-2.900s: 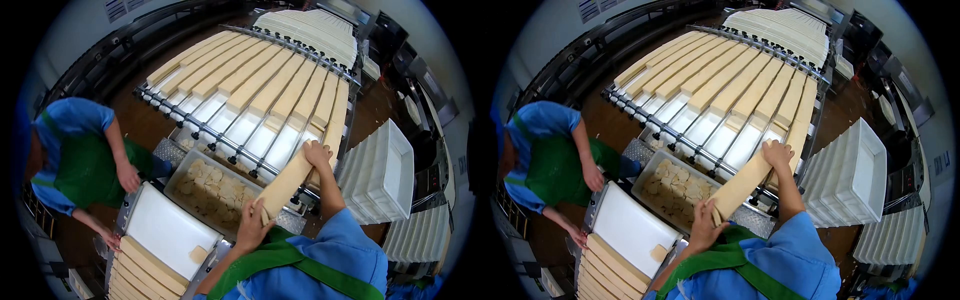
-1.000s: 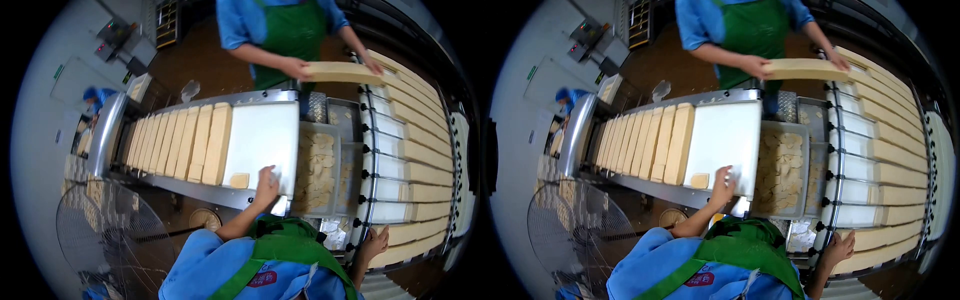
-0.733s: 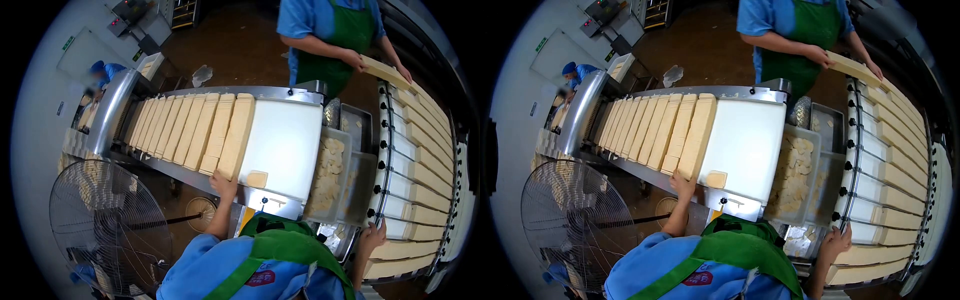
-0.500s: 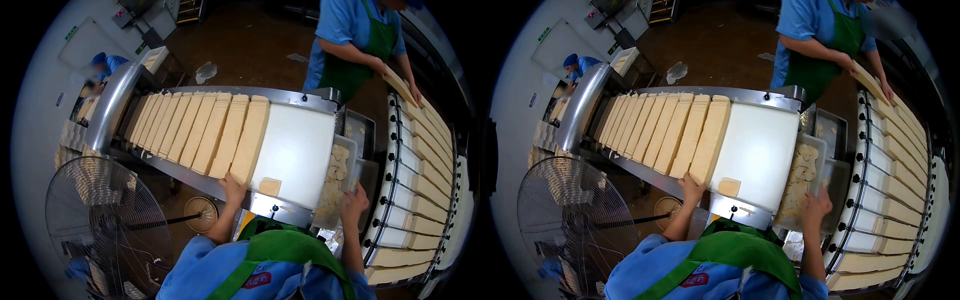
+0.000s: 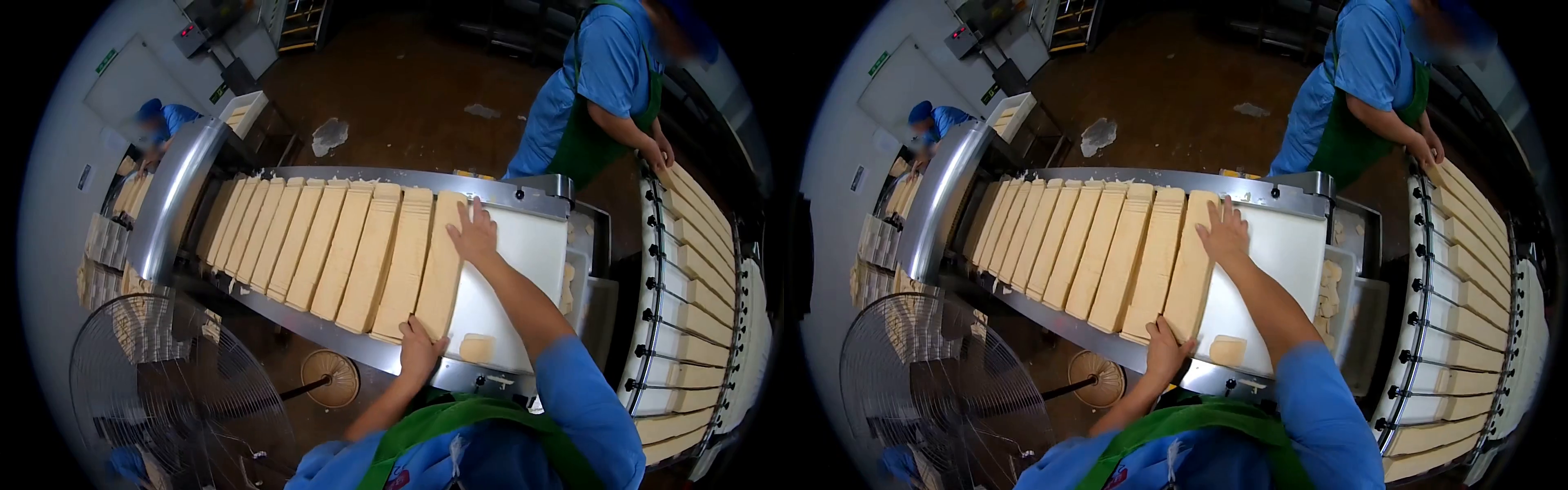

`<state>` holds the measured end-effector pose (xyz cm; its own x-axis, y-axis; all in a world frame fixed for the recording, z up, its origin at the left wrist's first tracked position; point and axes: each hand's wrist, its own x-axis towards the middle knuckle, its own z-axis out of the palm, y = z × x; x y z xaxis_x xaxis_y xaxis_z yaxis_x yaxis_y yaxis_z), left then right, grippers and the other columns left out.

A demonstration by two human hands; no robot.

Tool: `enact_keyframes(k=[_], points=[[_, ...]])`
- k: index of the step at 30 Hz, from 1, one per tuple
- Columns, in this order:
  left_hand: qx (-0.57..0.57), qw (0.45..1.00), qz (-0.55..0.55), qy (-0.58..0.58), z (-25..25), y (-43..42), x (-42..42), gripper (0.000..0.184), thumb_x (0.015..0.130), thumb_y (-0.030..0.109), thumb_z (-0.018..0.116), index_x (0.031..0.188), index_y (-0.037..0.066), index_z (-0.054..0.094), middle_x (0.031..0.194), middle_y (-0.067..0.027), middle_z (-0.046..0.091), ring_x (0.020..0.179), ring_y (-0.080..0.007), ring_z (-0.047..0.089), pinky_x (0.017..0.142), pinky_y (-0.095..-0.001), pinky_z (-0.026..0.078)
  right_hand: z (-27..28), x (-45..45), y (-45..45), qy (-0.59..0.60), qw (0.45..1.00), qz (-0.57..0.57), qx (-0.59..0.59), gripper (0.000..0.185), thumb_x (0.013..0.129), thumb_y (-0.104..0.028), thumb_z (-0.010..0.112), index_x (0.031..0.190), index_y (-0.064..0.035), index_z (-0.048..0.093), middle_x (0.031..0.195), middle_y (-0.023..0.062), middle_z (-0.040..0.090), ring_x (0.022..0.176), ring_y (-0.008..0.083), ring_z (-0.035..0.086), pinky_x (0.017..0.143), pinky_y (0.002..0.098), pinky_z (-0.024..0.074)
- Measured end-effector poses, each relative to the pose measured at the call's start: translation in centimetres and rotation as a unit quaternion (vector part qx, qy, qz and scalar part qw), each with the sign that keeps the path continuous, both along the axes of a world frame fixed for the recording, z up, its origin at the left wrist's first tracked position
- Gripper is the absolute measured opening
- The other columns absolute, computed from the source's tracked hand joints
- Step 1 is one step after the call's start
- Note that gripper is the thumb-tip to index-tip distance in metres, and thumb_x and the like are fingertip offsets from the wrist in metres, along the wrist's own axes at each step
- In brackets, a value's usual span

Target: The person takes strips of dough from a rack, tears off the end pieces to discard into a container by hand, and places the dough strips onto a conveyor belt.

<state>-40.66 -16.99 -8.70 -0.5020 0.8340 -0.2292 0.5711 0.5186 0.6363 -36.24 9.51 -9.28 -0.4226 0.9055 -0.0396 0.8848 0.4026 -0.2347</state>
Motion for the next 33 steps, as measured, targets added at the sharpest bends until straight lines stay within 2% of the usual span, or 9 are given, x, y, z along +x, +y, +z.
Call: enact_keyframes(k=[4,8,9,14,20,22,24,28,33], points=[[-0.016,1.0,-0.025,0.003,0.0,0.0,-0.1,0.085,0.072,0.03,0.079,0.125,-0.014,0.028,0.109,-0.0296,0.039,0.086,-0.0464,0.057,0.072,-0.0445,0.053,1.1,-3.9,2.0,-0.036,0.998,0.011,-0.049,0.067,0.092,-0.057,0.039,0.147,-0.0218,0.028,0.155,0.0173,0.013,0.132,0.0332,0.032,0.103,0.0451,0.0307],[-0.005,0.998,-0.053,0.032,-0.4,-0.1,0.0,0.087,0.074,0.032,0.077,0.125,-0.017,0.027,0.109,-0.0313,0.039,0.085,-0.0464,0.058,0.07,-0.0434,0.054,1.7,-4.2,2.1,-0.074,0.993,-0.018,-0.092,0.062,0.092,-0.054,0.041,0.141,-0.0167,0.035,0.15,0.0189,0.02,0.127,0.0369,0.037,0.1,0.0445,0.0357],[-0.025,0.998,-0.051,0.016,0.0,0.0,0.0,0.089,0.073,0.032,0.078,0.127,-0.017,0.026,0.111,-0.0327,0.038,0.087,-0.0464,0.057,0.071,-0.0438,0.053,2.0,-3.7,1.9,-0.038,0.995,-0.032,-0.082,0.06,0.087,-0.049,0.05,0.135,-0.0136,0.039,0.143,0.0188,0.028,0.125,0.037,0.039,0.098,0.045,0.0395],[-0.019,0.993,-0.113,0.003,0.2,0.2,0.4,0.088,0.072,0.03,0.078,0.13,-0.013,0.027,0.112,-0.0329,0.038,0.093,-0.0462,0.055,0.077,-0.0453,0.052,4.1,3.3,1.6,0.019,0.974,-0.199,-0.109,0.075,0.073,-0.045,0.064,0.135,-0.0099,0.037,0.135,0.0205,0.032,0.117,0.0425,0.043,0.092,0.0507,0.0453],[0.074,0.959,-0.269,-0.037,0.2,1.8,3.8,0.082,0.07,0.03,0.076,0.128,-0.004,0.029,0.116,-0.0346,0.035,0.093,-0.0494,0.055,0.078,-0.0505,0.05,3.5,15.5,0.0,0.043,0.913,-0.392,-0.104,0.086,0.07,-0.042,0.07,0.137,-0.0033,0.031,0.148,0.0264,0.016,0.125,0.0491,0.037,0.093,0.0502,0.0453],[-0.013,0.975,-0.201,-0.091,0.4,3.0,5.9,0.079,0.073,0.033,0.074,0.125,-0.002,0.027,0.114,-0.0321,0.036,0.091,-0.0516,0.052,0.077,-0.0537,0.05,2.5,18.5,-1.1,0.153,0.905,-0.386,-0.089,0.092,0.069,-0.042,0.071,0.136,0.0003,0.026,0.15,0.0305,0.006,0.127,0.0497,0.037,0.094,0.0488,0.0441],[0.016,0.983,-0.177,-0.048,1.0,3.7,7.7,0.07,0.072,0.026,0.074,0.119,-0.002,0.031,0.11,-0.031,0.038,0.092,-0.051,0.052,0.076,-0.0546,0.049,2.6,20.8,-2.6,0.163,0.885,-0.433,-0.056,0.09,0.07,-0.042,0.071,0.134,0.0011,0.026,0.145,0.0341,0.013,0.12,0.047,0.045,0.097,0.048,0.0419],[0.129,0.965,-0.226,-0.033,2.2,4.6,11.7,0.072,0.069,0.003,0.07,0.13,-0.001,0.033,0.122,-0.0302,0.03,0.11,-0.0471,0.042,0.095,-0.0451,0.04,4.5,29.4,-7.9,0.274,0.818,-0.505,0.031,0.084,0.071,-0.039,0.07,0.131,0.0,0.025,0.132,0.0302,0.029,0.112,0.0472,0.048,0.094,0.0483,0.0427],[0.236,0.879,-0.414,-0.022,6.0,5.3,20.3,0.074,0.068,0.005,0.072,0.134,0.002,0.037,0.13,-0.0309,0.031,0.116,-0.048,0.039,0.099,-0.0473,0.037,10.7,42.6,-17.1,0.325,0.709,-0.613,0.126,0.074,0.076,-0.038,0.065,0.129,0.0006,0.03,0.127,0.0294,0.033,0.107,0.0474,0.051,0.092,0.0489,0.0439]])
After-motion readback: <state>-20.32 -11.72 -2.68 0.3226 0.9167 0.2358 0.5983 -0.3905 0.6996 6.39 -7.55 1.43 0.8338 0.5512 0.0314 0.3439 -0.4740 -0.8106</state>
